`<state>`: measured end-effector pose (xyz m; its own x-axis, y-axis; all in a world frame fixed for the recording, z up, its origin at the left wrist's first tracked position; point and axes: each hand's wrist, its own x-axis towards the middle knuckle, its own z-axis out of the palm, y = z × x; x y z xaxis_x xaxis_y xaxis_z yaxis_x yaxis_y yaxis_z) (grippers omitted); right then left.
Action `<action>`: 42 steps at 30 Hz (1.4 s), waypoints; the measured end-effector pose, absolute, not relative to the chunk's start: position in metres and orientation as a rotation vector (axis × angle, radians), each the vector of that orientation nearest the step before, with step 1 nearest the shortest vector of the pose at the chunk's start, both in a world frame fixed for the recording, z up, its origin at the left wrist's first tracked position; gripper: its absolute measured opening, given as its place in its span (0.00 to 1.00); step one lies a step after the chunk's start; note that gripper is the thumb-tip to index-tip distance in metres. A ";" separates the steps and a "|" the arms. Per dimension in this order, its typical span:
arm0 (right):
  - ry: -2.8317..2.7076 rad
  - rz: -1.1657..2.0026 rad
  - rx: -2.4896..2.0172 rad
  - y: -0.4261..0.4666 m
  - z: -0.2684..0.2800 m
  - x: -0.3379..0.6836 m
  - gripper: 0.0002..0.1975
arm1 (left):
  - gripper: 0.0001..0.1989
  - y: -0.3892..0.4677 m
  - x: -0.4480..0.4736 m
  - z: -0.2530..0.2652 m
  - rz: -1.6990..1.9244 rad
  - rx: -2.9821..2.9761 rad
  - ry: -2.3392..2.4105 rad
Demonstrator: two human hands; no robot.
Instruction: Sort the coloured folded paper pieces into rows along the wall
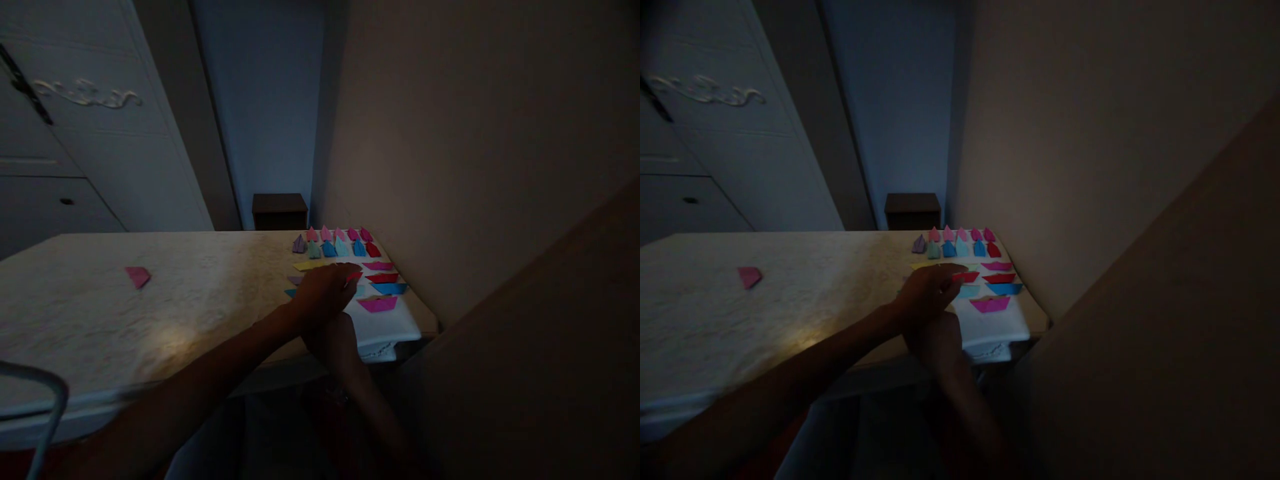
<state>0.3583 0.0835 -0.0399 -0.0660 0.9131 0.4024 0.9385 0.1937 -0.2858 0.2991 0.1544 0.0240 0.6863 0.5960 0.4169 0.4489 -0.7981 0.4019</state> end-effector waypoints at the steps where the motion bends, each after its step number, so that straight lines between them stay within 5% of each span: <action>1: -2.001 -0.037 -1.738 0.084 -0.041 0.359 0.10 | 0.14 0.154 0.285 0.022 0.820 2.591 0.880; 5: -1.996 -0.093 -1.609 0.086 -0.045 0.359 0.21 | 0.05 0.152 0.221 0.007 0.991 2.432 1.123; 8: -1.945 -0.155 -1.508 0.087 -0.047 0.359 0.26 | 0.10 0.151 0.167 -0.005 0.991 2.405 1.275; 17: -1.953 -0.041 -1.498 0.085 -0.043 0.362 0.28 | 0.14 0.144 0.021 -0.017 0.947 2.168 1.615; 24: -1.872 0.355 -1.538 0.105 -0.028 0.338 0.29 | 0.15 0.148 -0.030 -0.027 1.259 1.819 1.588; 29: -2.045 0.520 -1.380 0.142 -0.008 0.264 0.24 | 0.14 0.149 -0.033 -0.032 1.372 1.588 1.422; 34: -2.395 0.364 -1.073 0.213 0.007 0.177 0.07 | 0.13 0.148 -0.036 -0.035 1.491 1.450 1.366; 42: -3.024 -0.117 -0.988 0.303 0.007 0.095 0.34 | 0.13 0.150 -0.037 -0.034 1.532 1.405 1.291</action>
